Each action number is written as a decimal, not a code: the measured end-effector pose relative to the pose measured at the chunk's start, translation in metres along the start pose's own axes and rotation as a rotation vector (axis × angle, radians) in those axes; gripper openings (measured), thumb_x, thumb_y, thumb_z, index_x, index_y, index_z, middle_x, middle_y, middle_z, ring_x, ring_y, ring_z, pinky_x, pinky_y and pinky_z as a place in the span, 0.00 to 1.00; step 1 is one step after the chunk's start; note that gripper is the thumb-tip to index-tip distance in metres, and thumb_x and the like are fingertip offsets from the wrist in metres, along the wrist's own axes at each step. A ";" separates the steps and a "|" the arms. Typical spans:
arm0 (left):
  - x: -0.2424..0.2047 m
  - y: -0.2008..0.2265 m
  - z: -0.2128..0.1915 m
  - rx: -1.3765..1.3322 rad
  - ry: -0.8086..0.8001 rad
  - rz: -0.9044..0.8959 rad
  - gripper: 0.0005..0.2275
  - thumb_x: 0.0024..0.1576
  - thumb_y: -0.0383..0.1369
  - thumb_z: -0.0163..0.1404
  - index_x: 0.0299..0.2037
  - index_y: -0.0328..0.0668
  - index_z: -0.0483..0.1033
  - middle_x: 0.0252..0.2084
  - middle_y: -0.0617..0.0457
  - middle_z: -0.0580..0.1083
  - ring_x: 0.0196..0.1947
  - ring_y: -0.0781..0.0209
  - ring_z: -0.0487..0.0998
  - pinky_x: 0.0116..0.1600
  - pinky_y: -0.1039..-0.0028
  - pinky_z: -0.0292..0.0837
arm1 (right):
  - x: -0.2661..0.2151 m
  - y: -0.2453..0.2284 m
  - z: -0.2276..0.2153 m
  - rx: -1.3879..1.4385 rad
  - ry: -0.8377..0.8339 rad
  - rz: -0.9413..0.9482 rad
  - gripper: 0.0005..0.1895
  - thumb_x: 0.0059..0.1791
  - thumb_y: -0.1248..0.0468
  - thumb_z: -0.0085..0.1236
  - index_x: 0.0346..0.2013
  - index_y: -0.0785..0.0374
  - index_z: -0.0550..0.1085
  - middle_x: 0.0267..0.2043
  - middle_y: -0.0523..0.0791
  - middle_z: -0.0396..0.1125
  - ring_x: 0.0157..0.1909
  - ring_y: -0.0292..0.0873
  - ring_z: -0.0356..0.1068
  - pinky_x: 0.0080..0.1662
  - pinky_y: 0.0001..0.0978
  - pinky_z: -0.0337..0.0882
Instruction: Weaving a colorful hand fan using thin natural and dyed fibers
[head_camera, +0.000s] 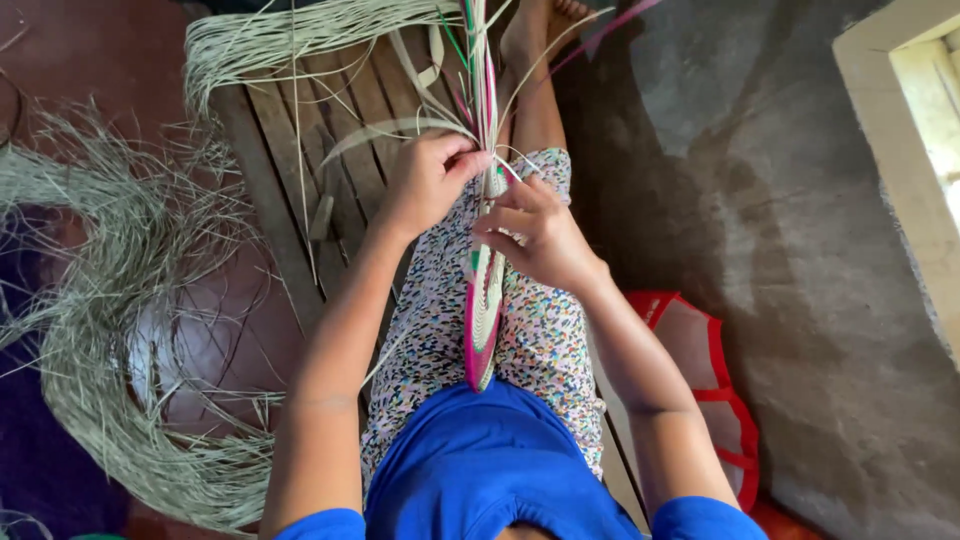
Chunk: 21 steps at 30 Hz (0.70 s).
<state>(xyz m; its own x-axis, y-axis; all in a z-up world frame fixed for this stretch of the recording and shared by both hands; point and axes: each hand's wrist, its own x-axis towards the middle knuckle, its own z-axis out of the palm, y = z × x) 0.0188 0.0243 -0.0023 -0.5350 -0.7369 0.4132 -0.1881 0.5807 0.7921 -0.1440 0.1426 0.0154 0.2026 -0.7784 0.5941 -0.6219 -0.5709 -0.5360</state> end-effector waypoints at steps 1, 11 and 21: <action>-0.001 -0.001 0.001 0.007 0.003 0.001 0.12 0.61 0.37 0.61 0.29 0.39 0.78 0.25 0.42 0.72 0.31 0.41 0.78 0.38 0.63 0.73 | 0.001 0.013 -0.004 0.004 0.003 -0.006 0.05 0.48 0.64 0.68 0.33 0.59 0.79 0.33 0.48 0.64 0.34 0.53 0.65 0.40 0.43 0.67; 0.002 0.008 -0.004 -0.070 -0.006 -0.023 0.06 0.55 0.25 0.57 0.41 0.34 0.81 0.37 0.48 0.80 0.29 0.57 0.78 0.34 0.70 0.71 | 0.064 0.034 -0.008 0.423 0.218 0.546 0.06 0.54 0.67 0.62 0.38 0.70 0.77 0.26 0.38 0.64 0.27 0.29 0.56 0.31 0.19 0.59; 0.007 0.009 -0.001 -0.011 -0.031 -0.075 0.07 0.57 0.32 0.58 0.35 0.34 0.81 0.25 0.49 0.76 0.19 0.58 0.70 0.28 0.69 0.65 | 0.096 0.060 -0.025 0.179 0.197 0.477 0.15 0.44 0.70 0.80 0.27 0.66 0.75 0.24 0.39 0.67 0.24 0.31 0.61 0.28 0.21 0.66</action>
<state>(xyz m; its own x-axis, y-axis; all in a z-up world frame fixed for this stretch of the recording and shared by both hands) 0.0139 0.0240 0.0079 -0.5448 -0.7670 0.3390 -0.2191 0.5204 0.8253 -0.1814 0.0399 0.0554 -0.2271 -0.9082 0.3517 -0.4680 -0.2149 -0.8572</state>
